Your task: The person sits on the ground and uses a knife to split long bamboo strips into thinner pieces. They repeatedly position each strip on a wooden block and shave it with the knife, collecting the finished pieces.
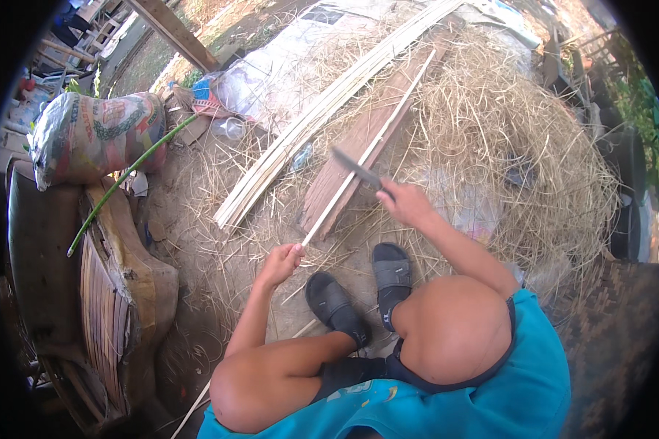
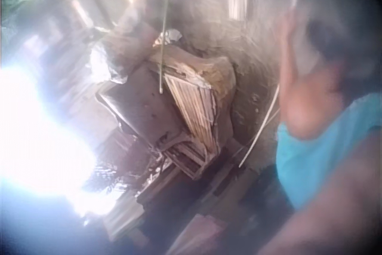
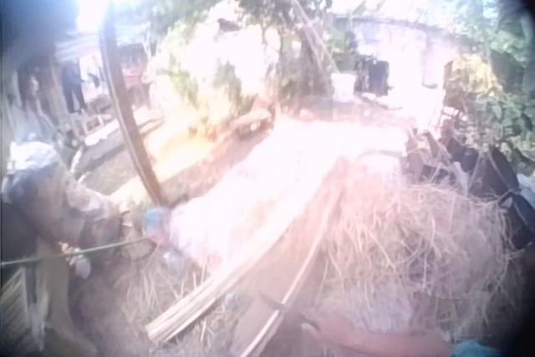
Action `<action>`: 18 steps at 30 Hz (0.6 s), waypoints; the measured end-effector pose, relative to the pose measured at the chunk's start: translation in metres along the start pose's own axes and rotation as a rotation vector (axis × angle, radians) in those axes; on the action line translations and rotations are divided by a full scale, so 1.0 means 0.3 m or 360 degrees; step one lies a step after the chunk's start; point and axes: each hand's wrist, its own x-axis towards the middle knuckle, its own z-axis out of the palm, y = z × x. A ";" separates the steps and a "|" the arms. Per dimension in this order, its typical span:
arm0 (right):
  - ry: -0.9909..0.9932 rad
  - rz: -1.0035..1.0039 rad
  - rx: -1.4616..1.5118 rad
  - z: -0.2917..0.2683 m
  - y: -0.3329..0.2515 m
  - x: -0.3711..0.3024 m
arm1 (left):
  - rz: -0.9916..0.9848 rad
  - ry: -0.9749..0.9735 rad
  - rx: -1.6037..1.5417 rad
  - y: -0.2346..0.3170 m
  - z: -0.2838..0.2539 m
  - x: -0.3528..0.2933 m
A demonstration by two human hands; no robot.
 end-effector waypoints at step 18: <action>0.0778 0.0454 -0.0534 -0.354 0.389 0.181 | 0.0093 0.0215 0.0524 -0.179 -0.135 -0.206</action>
